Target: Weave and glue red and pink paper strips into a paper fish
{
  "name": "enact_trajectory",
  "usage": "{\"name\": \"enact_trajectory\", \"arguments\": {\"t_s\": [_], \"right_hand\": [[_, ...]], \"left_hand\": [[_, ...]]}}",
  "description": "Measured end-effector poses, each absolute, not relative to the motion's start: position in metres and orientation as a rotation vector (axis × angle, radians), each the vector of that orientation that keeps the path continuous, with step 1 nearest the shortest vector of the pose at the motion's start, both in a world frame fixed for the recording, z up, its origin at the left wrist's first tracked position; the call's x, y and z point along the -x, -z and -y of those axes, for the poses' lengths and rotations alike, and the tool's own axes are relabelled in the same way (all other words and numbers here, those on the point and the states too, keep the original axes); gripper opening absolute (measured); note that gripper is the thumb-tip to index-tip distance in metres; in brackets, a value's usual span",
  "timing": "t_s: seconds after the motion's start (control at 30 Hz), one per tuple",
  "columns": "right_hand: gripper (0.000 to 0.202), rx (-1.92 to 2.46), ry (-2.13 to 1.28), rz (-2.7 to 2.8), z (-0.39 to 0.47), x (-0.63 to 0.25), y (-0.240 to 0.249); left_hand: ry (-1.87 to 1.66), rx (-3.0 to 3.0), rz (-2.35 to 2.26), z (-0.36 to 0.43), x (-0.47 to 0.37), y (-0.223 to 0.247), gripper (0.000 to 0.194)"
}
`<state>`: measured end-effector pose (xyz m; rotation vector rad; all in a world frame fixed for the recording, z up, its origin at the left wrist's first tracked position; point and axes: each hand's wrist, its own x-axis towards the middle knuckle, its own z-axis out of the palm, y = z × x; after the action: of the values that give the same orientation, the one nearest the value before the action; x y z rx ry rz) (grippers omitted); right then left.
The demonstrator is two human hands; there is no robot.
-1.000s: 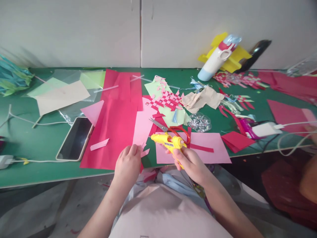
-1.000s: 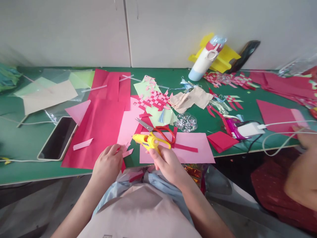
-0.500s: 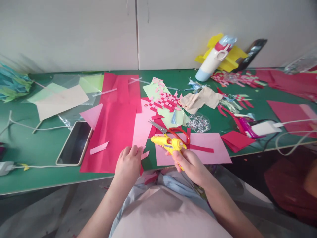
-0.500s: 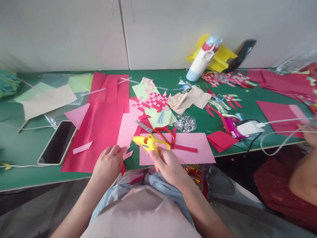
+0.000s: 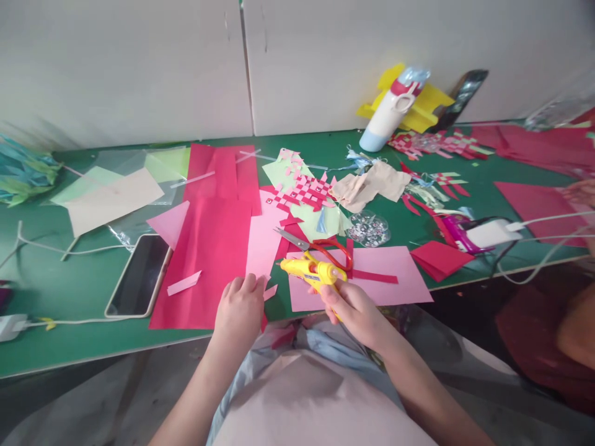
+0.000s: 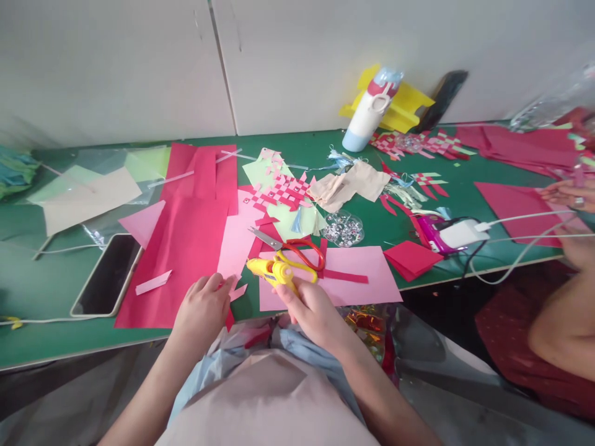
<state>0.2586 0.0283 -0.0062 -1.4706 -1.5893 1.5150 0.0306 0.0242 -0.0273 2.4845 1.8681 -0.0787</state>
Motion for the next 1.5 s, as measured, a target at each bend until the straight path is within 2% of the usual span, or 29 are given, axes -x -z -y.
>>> {"name": "enact_trajectory", "arguments": {"t_s": [0.23, 0.47, 0.8, 1.07, 1.2, 1.5], "right_hand": [[0.050, 1.457, -1.508, 1.589, -0.026, -0.257, 0.008], [0.046, 1.435, -1.506, 1.599, -0.026, -0.257, 0.009], [0.050, 1.444, -1.519, 1.610, -0.024, -0.255, 0.009], [0.056, 1.460, -1.465, 1.594, -0.026, -0.262, 0.010], [0.056, 1.575, -1.292, 1.612, -0.028, -0.276, 0.009], [0.039, 1.889, -0.491, 1.913, -0.027, -0.318, 0.009]], "left_hand": [[0.018, -2.418, -1.832, -0.021, -0.022, 0.025, 0.031], [0.040, -2.465, -1.838, -0.021, -0.025, 0.029, 0.032], [0.011, -2.465, -1.858, -0.017, -0.025, 0.031, 0.038], [-0.056, -2.431, -1.868, -0.019, -0.028, 0.028, 0.033], [-0.223, -2.327, -1.863, -0.020, -0.020, 0.025, 0.030], [-0.376, -2.430, -1.964, -0.017, -0.015, 0.031, 0.034]]}}
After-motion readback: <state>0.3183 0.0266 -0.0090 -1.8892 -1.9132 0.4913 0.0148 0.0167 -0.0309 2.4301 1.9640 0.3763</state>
